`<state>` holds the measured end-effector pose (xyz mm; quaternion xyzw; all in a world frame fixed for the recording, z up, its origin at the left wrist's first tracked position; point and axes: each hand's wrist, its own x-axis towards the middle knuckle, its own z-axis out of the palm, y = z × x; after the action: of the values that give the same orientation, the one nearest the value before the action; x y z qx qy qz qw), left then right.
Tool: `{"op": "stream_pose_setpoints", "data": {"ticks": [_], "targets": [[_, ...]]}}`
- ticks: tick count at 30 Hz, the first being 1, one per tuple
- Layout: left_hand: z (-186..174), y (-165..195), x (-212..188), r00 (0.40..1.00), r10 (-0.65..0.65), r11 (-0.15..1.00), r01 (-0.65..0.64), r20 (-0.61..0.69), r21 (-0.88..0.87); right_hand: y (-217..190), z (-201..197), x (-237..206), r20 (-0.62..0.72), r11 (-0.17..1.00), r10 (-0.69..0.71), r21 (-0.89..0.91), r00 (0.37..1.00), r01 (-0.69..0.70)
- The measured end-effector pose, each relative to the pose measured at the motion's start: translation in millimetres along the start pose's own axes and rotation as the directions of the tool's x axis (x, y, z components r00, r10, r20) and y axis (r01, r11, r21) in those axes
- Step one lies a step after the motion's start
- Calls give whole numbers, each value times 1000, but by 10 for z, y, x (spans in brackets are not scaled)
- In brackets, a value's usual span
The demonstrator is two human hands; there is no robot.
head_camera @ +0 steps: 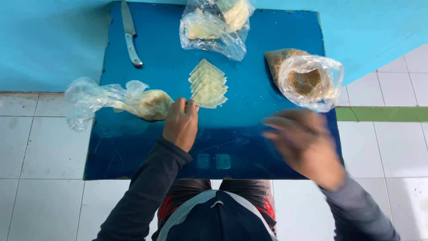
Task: The person folds triangular pastry wrappers around a spoonful of brown filling, pinching the edges closed by hand and placing each finished pastry on a stack on the blue table. They repeat this cycle, taking new wrappers from a plastic bag and scooping filling from a bag.
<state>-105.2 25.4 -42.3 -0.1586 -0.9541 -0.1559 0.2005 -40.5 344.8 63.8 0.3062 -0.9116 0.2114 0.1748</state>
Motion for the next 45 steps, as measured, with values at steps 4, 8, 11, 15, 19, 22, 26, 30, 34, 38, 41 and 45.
{"op": "stream_pose_setpoints", "data": {"ticks": [4, 8, 11, 15, 19, 22, 26, 30, 34, 38, 41, 45], "targets": [[93, -23, 30, 999, -20, 997, 18, 37, 70, -193, 879, 1015, 102, 980, -187, 80, 977, 180], [96, -87, 63, 993, 42, 993, -29, -108, 113, -228, 1302, 1347, 61, 978, -205, 55, 977, 202], [39, -134, 27, 999, -30, 999, 29, -42, -32, -224, 1414, 1350, 80, 972, -225, -54, 971, 230], [-17, -106, 3, 998, 4, 999, -6, -57, -34, -179, 1501, 1336, 12, 968, -244, -55, 970, 244], [-59, -88, 40, 998, 34, 999, -34, -48, -4, -17, 1535, 1428, 68, 927, 91, 359, 993, -110], [-81, -79, 62, 994, 86, 996, -87, -72, -10, 155, 1526, 1492, 228, 785, 297, 494, 927, -373], [-64, -55, 92, 996, 92, 995, -92, -10, -49, 340, 1463, 1513, 277, 491, 424, 730, 862, -476], [-86, -36, 104, 994, 103, 995, -104, -17, -11, 464, 1188, 1528, 259, 255, 502, 867, 825, -427], [-207, 18, 53, 989, 72, 957, -105, -127, -270, 355, 791, 1411, 43, 739, 467, 529, 883, -417], [-272, 142, -2, 912, -123, 433, 403, 391, -806, -149, 769, 1155, -4, 978, 156, 141, 988, -154], [-232, 157, 9, 916, -131, 287, 400, 378, -870, -470, 863, 974, 46, 996, -3, 94, 999, -1], [-174, 120, -2, 934, -130, 436, 356, 334, -826, -342, 637, 832, 87, 937, 186, 284, 979, -204]]}}
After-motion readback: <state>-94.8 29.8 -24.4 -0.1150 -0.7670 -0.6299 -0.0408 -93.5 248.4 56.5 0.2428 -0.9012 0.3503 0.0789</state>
